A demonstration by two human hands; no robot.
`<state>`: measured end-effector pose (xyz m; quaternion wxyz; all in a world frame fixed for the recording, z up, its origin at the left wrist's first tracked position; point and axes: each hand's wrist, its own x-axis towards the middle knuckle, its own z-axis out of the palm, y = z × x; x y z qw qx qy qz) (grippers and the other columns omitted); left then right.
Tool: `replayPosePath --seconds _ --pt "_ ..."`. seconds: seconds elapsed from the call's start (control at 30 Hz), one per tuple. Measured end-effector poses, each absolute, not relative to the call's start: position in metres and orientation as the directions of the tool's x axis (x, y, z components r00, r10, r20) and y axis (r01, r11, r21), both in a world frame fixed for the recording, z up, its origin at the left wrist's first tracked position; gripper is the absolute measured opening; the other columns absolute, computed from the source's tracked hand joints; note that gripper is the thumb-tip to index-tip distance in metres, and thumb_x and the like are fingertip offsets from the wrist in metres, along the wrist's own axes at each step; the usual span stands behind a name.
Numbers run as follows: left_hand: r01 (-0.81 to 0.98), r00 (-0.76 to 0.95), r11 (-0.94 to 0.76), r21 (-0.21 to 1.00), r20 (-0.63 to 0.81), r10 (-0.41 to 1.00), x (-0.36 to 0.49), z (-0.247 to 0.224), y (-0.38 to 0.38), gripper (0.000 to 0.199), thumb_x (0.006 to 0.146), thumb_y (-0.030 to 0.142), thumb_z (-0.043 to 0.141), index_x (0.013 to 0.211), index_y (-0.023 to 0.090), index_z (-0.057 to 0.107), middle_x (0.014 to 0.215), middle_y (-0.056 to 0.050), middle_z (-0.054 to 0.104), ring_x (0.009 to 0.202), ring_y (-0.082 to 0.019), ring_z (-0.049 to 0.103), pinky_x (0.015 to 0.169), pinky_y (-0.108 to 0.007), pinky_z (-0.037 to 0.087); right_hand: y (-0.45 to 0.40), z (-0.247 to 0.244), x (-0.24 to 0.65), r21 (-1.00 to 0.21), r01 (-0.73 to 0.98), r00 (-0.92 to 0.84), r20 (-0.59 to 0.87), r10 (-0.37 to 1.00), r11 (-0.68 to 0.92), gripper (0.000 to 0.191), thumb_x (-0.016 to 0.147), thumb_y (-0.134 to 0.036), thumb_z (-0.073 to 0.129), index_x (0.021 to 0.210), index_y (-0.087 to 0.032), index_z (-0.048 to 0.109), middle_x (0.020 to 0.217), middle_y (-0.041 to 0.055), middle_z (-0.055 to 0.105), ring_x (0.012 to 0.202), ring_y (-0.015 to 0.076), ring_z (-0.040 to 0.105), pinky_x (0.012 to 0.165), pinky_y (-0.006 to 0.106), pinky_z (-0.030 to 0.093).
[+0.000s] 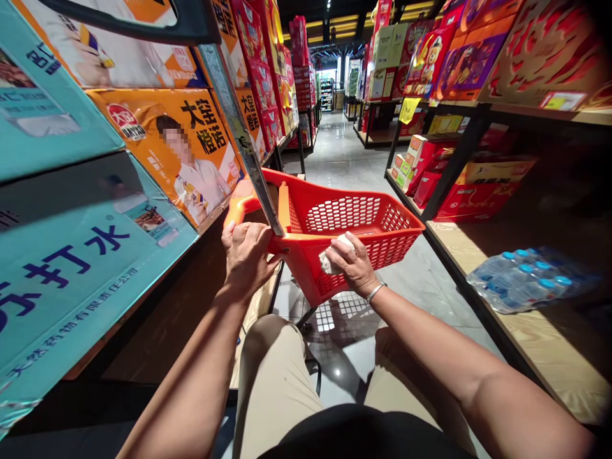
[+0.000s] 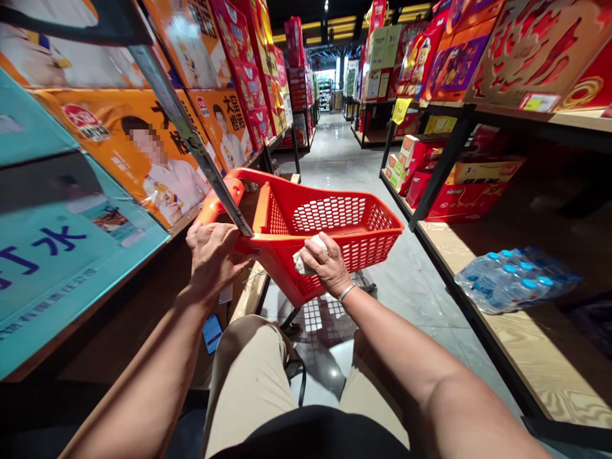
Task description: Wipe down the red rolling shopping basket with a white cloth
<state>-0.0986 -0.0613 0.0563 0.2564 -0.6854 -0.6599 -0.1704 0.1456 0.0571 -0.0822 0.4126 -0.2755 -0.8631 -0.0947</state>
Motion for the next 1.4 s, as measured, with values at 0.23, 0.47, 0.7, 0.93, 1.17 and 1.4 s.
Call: replayPosePath --seconds 0.23,0.47,0.7,0.93,1.17,1.4 --pt "0.994 0.095 -0.048 -0.094 0.602 0.792 -0.105 0.054 -0.057 0.04 0.088 0.044 0.069 0.123 0.028 0.059 0.131 -0.01 0.064 0.135 -0.035 0.048 0.118 -0.057 0.031 0.061 -0.051 0.157 -0.132 0.541 -0.428 0.807 0.407 0.831 0.043 0.092 -0.011 0.055 0.131 -0.028 0.063 0.143 0.008 0.055 0.142 0.0289 0.037 0.118 0.055 0.039" --pt "0.999 0.025 -0.046 0.012 0.688 0.725 -0.094 0.045 -0.057 0.068 0.091 0.046 0.064 0.152 0.026 0.039 0.15 -0.016 0.052 0.143 -0.037 0.044 0.12 -0.058 0.031 0.078 -0.016 0.147 -0.411 0.57 -0.368 0.646 0.668 0.712 0.069 0.07 0.004 0.051 0.134 -0.018 0.058 0.136 0.0137 0.057 0.126 0.029 0.05 0.108 0.046 0.041" --pt "0.928 0.372 -0.284 -0.24 0.617 0.693 -0.041 0.039 -0.037 0.068 0.093 0.039 0.059 0.154 0.018 0.04 0.153 -0.016 0.049 0.144 -0.035 0.041 0.121 -0.051 0.027 0.078 -0.02 0.139 -0.362 0.457 -0.486 0.663 0.569 0.812 0.073 0.07 0.005 0.051 0.138 -0.023 0.056 0.142 0.0096 0.055 0.129 0.0261 0.047 0.111 0.045 0.038" --pt "0.905 0.349 -0.197 -0.378 0.392 0.851 -0.039 0.04 -0.013 0.059 0.09 0.052 0.063 0.13 0.01 0.062 0.107 -0.016 0.067 0.105 -0.033 0.058 0.099 -0.048 0.038 0.104 -0.033 0.194 -0.283 0.587 -0.476 0.637 0.607 0.758 0.06 0.078 -0.001 0.056 0.133 -0.024 0.061 0.139 0.0093 0.057 0.123 0.0269 0.05 0.108 0.044 0.042" --pt "0.89 0.38 -0.21 -0.404 0.404 0.832 -0.038 0.042 -0.018 0.065 0.08 0.06 0.071 0.122 0.011 0.063 0.105 -0.016 0.064 0.103 -0.035 0.054 0.099 -0.051 0.035 0.093 -0.035 0.192 -0.389 0.761 -0.203 0.616 0.761 0.518 0.062 0.073 0.003 0.054 0.13 -0.02 0.063 0.134 0.013 0.057 0.12 0.0308 0.049 0.107 0.049 0.044" --pt "0.898 0.386 -0.23 -0.375 0.42 0.822 -0.04 0.041 -0.015 0.052 0.082 0.056 0.068 0.112 0.013 0.064 0.101 -0.015 0.064 0.098 -0.033 0.054 0.097 -0.05 0.036 0.052 -0.026 0.132 -0.277 0.458 -0.488 0.715 0.5 0.845 0.059 0.081 -0.004 0.056 0.135 -0.028 0.059 0.143 0.0061 0.054 0.131 0.0244 0.045 0.114 0.042 0.041"
